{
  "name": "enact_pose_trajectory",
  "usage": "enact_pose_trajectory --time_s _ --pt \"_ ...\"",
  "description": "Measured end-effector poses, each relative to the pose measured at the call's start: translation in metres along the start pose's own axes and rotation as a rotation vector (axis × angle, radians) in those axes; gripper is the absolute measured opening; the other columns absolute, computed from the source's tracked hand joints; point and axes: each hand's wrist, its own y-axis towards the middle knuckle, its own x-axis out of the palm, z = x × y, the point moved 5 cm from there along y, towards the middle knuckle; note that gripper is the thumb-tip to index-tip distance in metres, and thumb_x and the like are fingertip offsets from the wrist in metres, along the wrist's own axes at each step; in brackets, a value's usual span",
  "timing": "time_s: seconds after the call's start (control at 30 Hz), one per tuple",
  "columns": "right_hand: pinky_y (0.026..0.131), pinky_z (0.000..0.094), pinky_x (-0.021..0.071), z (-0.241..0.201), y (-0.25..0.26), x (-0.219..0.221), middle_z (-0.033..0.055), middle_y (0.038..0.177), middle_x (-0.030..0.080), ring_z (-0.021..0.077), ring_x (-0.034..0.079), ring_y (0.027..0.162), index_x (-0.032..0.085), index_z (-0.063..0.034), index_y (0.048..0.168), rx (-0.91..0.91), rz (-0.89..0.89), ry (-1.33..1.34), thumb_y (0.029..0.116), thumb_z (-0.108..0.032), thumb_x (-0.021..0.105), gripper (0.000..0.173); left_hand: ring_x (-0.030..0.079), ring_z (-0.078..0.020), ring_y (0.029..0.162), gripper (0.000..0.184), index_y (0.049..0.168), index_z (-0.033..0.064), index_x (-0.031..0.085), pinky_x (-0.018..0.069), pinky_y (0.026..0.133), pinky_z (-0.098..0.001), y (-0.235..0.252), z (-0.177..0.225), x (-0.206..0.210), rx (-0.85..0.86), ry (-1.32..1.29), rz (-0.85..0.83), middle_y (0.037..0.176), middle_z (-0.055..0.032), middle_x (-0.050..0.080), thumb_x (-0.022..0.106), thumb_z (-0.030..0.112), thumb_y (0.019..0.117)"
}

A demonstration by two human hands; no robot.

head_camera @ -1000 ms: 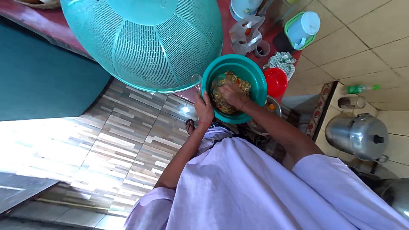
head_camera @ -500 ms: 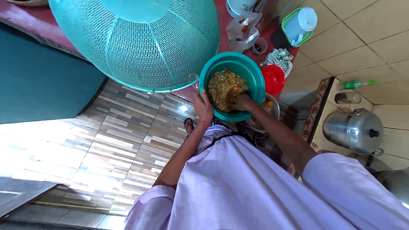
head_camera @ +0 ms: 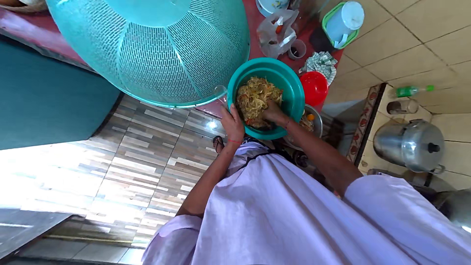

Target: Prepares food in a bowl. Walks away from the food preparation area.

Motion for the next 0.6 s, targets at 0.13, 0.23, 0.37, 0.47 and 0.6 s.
enact_pose_trajectory --time_s 0.13,0.23,0.37,0.47,0.6 --pt "0.103 0.0606 0.0491 -0.024 -0.006 -0.038 0.0295 0.122 0.066 0.0419 0.064 0.118 0.061 0.0084 0.128 -0.131 0.089 -0.188 0.079 -0.012 0.086 0.059 0.066 -0.0314 0.081 0.042 0.124 -0.0114 0.053 0.0538 0.079 -0.0478 0.0 -0.001 -0.001 0.023 -0.015 -0.013 0.088 -0.0224 0.063 0.036 0.025 0.1117" --pt "0.102 0.0629 0.0479 -0.043 -0.007 -0.055 0.0294 0.123 0.065 0.0447 0.062 0.119 0.06 0.007 0.131 -0.144 0.096 -0.448 0.0843 -0.038 0.085 0.07 0.066 -0.0315 0.082 0.042 0.122 -0.0117 0.054 0.0534 0.079 -0.0472 0.0 0.0 -0.001 0.031 -0.015 -0.004 0.088 -0.0226 0.063 0.037 0.025 0.1116" --pt "0.114 0.0595 0.0391 -0.046 -0.002 -0.059 0.0299 0.144 0.053 0.0439 0.05 0.137 0.042 0.0019 0.152 -0.226 -0.006 -0.555 0.0935 -0.048 0.072 0.083 0.066 -0.0318 0.083 0.042 0.122 -0.0115 0.053 0.0535 0.08 -0.0475 0.001 -0.002 -0.001 0.011 -0.022 -0.025 0.089 -0.0228 0.063 0.036 0.026 0.1118" --pt "0.113 0.0599 0.0405 -0.047 -0.003 -0.067 0.0259 0.151 0.05 0.0435 0.051 0.137 0.029 -0.0078 0.161 -0.224 -0.026 -0.486 0.0897 -0.016 0.077 0.087 0.067 -0.0304 0.084 0.043 0.124 -0.0109 0.053 0.0542 0.081 -0.0466 0.001 -0.003 -0.001 0.012 -0.022 -0.031 0.09 -0.0222 0.064 0.035 0.026 0.1119" --pt "0.107 0.0606 0.0456 -0.028 0.0 -0.07 0.0314 0.138 0.057 0.0466 0.058 0.127 0.027 0.0038 0.157 -0.037 0.065 -0.568 0.0954 -0.027 0.073 0.083 0.066 -0.0306 0.082 0.041 0.122 -0.01 0.054 0.0541 0.079 -0.0467 0.001 -0.001 -0.001 0.029 -0.01 -0.013 0.089 -0.0215 0.064 0.036 0.026 0.1117"
